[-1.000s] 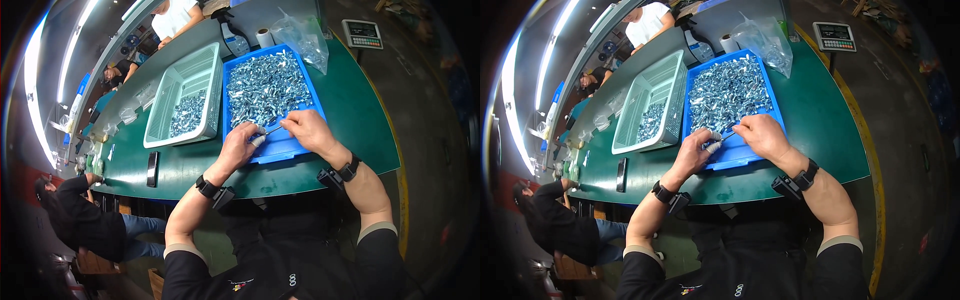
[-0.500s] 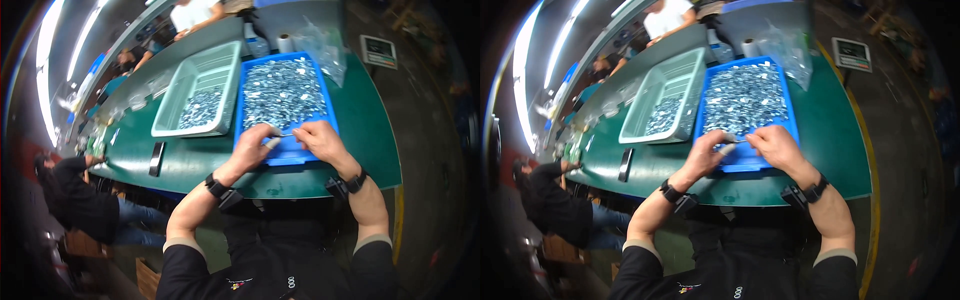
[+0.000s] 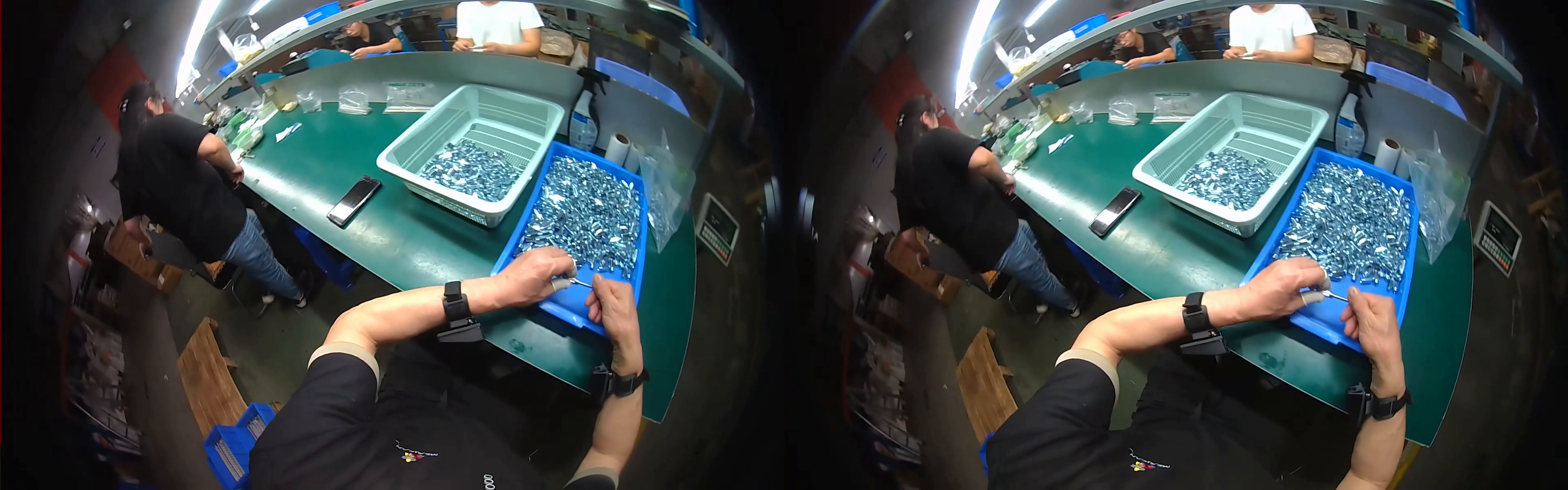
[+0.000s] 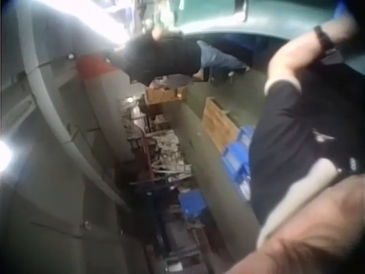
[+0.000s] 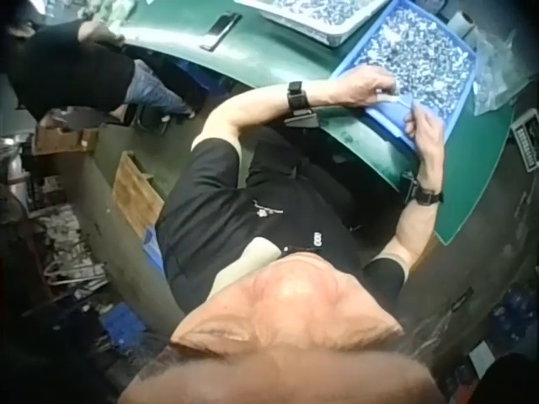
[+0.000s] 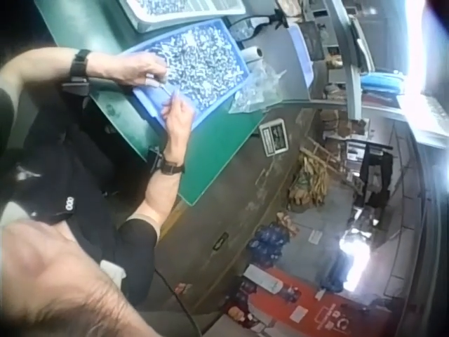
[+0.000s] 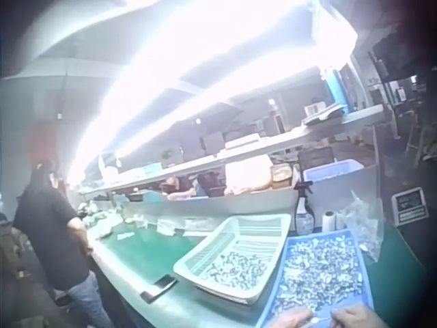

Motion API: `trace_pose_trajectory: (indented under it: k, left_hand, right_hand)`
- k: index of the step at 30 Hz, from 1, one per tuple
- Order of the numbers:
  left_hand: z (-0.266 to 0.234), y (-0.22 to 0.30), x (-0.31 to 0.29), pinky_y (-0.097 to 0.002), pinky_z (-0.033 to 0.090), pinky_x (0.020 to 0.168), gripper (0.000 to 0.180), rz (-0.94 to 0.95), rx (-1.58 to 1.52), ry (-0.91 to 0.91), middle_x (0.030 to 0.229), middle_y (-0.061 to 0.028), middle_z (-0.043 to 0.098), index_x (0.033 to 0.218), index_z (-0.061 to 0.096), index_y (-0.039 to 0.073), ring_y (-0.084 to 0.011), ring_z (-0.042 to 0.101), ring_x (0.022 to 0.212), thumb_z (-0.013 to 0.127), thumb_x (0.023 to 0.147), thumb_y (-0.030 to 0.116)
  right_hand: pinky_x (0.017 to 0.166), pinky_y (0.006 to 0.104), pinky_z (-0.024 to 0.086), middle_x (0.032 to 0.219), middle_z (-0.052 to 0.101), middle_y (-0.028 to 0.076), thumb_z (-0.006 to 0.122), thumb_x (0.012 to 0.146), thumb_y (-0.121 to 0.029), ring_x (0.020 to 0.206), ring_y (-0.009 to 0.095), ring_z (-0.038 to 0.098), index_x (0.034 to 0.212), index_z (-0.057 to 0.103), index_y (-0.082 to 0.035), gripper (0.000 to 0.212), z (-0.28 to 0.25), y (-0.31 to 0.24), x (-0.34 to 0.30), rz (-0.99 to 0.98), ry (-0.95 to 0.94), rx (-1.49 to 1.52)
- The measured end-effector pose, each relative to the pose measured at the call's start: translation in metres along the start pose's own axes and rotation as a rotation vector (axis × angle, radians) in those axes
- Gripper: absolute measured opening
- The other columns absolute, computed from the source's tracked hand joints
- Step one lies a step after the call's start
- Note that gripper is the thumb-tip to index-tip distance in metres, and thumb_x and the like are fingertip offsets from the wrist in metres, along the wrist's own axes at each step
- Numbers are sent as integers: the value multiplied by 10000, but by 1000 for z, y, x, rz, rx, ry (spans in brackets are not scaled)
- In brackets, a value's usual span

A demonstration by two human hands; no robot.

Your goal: The person picks up a metal rod and a small metal component from a blue tray, fits the component onto the rod, and places the assembled unit into a white basket.

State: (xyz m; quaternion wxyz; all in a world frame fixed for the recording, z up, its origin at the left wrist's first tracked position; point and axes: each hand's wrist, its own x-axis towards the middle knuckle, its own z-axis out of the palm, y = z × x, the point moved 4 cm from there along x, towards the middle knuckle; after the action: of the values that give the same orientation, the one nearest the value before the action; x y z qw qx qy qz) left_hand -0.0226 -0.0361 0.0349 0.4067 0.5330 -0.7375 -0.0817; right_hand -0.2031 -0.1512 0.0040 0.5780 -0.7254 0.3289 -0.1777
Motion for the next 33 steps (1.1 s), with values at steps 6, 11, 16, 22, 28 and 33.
trace_pose_trajectory:
  k: [6, 11, 16, 22, 28, 33]
  left_hand:
    - [13, 0, -4, -444, 546, 777, 162, -86, -146, -6, 929, -163, 696, 978, 673, 11, -382, 685, 907, 771, 866, 75]
    - [15, -3, -5, -410, 558, 791, 145, -161, -242, 42, 950, -160, 712, 1014, 677, 0, -335, 708, 912, 746, 897, 51]
    - [-2, -4, -9, -382, 568, 792, 156, -132, -170, 85, 963, -143, 710, 1035, 678, 7, -288, 717, 915, 748, 897, 19]
    - [-89, -15, -14, -352, 574, 771, 164, -62, 163, 202, 975, -111, 732, 1020, 722, 44, -246, 718, 862, 781, 867, 39]
    - [-111, -11, 14, -429, 540, 823, 187, 31, 594, 161, 969, -110, 682, 989, 720, 66, -330, 655, 962, 791, 835, 147]
    - [-19, -26, -5, -452, 518, 784, 204, -31, 483, -353, 867, -98, 616, 883, 689, 61, -322, 611, 892, 811, 800, 201]
  right_hand:
    - [535, 254, 412, 646, 638, 24, 641, 1034, -217, 568, 82, 551, 807, 696, 7, 324, 9, -10, -7, -176, 15, -91]
    - [576, 250, 425, 700, 666, 24, 678, 1000, -154, 629, 84, 574, 902, 718, 23, 206, 12, -15, -9, -219, 78, -70]
    - [588, 218, 416, 705, 646, 9, 645, 1027, -195, 640, 62, 560, 881, 701, 1, 250, -1, -21, -11, -163, 156, 60]
    - [569, 214, 404, 683, 621, -8, 642, 1049, -262, 620, 53, 547, 868, 692, -23, 304, -13, -25, -8, -174, 240, 163]
    - [604, 227, 442, 697, 638, 2, 656, 1042, -266, 643, 65, 568, 869, 706, -16, 308, -11, -26, -10, -167, 242, 152]
    - [603, 228, 437, 713, 640, -1, 658, 1039, -269, 647, 64, 562, 887, 707, -18, 298, -7, -18, -8, -144, 225, 134]
